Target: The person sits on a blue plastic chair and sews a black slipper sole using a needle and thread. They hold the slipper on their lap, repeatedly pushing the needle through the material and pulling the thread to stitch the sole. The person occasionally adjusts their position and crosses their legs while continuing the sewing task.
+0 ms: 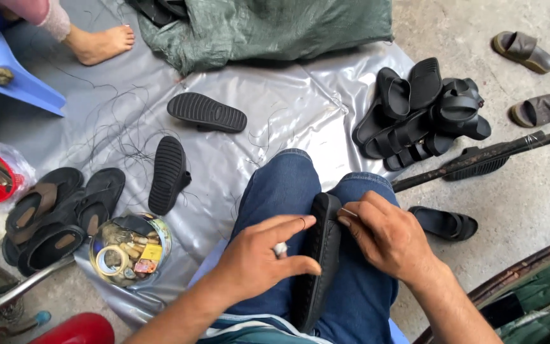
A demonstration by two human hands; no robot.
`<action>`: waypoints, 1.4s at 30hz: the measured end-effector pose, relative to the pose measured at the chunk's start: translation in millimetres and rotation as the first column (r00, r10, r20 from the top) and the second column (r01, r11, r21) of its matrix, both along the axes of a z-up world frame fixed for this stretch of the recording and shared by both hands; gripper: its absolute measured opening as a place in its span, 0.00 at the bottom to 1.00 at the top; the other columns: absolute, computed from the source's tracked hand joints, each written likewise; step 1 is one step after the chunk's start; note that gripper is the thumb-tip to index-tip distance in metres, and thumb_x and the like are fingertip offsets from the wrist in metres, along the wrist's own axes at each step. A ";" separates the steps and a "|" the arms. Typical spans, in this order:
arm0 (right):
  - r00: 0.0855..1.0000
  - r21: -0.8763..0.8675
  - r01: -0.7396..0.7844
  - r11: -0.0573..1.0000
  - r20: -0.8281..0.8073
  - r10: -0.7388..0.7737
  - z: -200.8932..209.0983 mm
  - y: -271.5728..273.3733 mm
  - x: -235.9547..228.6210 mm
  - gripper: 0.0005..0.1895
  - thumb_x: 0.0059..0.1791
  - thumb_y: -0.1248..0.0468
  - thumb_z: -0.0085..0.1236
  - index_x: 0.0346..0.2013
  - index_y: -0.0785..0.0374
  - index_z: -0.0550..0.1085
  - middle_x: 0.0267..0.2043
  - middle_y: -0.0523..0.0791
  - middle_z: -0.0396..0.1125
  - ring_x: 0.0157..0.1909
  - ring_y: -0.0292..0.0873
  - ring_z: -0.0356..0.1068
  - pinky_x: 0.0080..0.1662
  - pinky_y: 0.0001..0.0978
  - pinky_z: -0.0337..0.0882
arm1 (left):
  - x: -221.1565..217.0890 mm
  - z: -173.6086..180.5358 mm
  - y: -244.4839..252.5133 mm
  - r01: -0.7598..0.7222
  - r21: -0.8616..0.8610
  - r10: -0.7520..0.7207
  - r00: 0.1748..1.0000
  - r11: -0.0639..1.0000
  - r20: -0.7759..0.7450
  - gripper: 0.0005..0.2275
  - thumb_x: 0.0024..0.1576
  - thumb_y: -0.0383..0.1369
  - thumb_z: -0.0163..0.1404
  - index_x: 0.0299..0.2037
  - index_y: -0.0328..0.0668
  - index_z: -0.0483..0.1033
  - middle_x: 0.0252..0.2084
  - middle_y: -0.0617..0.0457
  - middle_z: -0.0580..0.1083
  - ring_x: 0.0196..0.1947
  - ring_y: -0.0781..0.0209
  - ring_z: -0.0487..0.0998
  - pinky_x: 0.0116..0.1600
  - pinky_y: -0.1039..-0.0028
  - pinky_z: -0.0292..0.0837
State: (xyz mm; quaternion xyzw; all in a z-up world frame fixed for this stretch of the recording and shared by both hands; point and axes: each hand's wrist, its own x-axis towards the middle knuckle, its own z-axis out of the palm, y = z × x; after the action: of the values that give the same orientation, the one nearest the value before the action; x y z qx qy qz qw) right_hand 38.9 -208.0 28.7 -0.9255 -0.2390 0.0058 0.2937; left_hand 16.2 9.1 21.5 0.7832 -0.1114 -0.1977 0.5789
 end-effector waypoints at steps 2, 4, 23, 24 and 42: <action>1.000 -0.006 0.015 1.000 -0.003 -0.015 0.6 1.2 0.7 0.04 0.41 0.68 0.53 0.29 0.61 0.70 0.23 0.41 0.58 0.17 0.36 0.56 0.21 0.26 0.59 | 3.3 -9.2 -4.0 0.044 0.002 -0.044 0.996 0.999 0.079 0.18 0.46 0.37 0.51 0.46 0.41 0.73 0.32 0.58 0.68 0.17 0.68 0.64 0.24 0.80 0.63; 0.999 -0.012 0.037 0.999 -0.021 -0.037 -3.0 2.1 0.7 0.04 0.40 0.69 0.54 0.29 0.62 0.70 0.23 0.41 0.58 0.17 0.38 0.56 0.21 0.28 0.59 | 5.4 -16.4 -1.8 0.095 0.006 -0.095 0.985 0.995 0.142 0.12 0.53 0.30 0.45 0.45 0.39 0.74 0.17 0.57 0.64 0.14 0.65 0.61 0.20 0.76 0.58; 0.936 -0.141 -0.071 0.987 -0.352 0.017 34.9 -30.4 -10.3 0.22 0.37 0.67 0.51 0.45 0.49 0.74 0.29 0.36 0.66 0.20 0.34 0.66 0.24 0.26 0.67 | 11.4 -21.3 27.7 -0.166 0.206 0.067 0.908 0.964 0.415 0.09 0.45 0.28 0.48 0.37 0.41 0.74 0.46 0.50 0.72 0.46 0.52 0.73 0.48 0.68 0.68; 0.939 -0.105 -0.133 0.985 -0.332 0.092 34.3 -27.7 -4.5 0.24 0.34 0.69 0.53 0.44 0.49 0.75 0.26 0.36 0.67 0.19 0.33 0.65 0.24 0.26 0.66 | 11.1 -10.5 11.2 0.022 0.034 -0.036 0.873 0.999 0.487 0.04 0.47 0.26 0.50 0.31 0.41 0.76 0.42 0.54 0.74 0.47 0.56 0.73 0.51 0.71 0.67; 0.936 -0.168 -0.234 0.958 -0.307 0.175 24.2 -22.8 13.4 0.23 0.35 0.67 0.49 0.43 0.46 0.75 0.26 0.35 0.65 0.18 0.35 0.64 0.22 0.26 0.64 | -15.6 -23.1 -30.9 -0.225 0.010 0.218 0.953 0.974 0.209 0.12 0.44 0.30 0.57 0.39 0.42 0.73 0.37 0.57 0.73 0.15 0.72 0.67 0.20 0.84 0.66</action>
State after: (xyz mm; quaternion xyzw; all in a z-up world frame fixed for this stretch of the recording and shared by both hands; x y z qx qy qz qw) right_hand 52.3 -230.8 52.8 -0.9097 -0.2871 0.1955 0.2276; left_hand 0.6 -21.8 -1.7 0.8165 -0.0791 -0.0510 0.5696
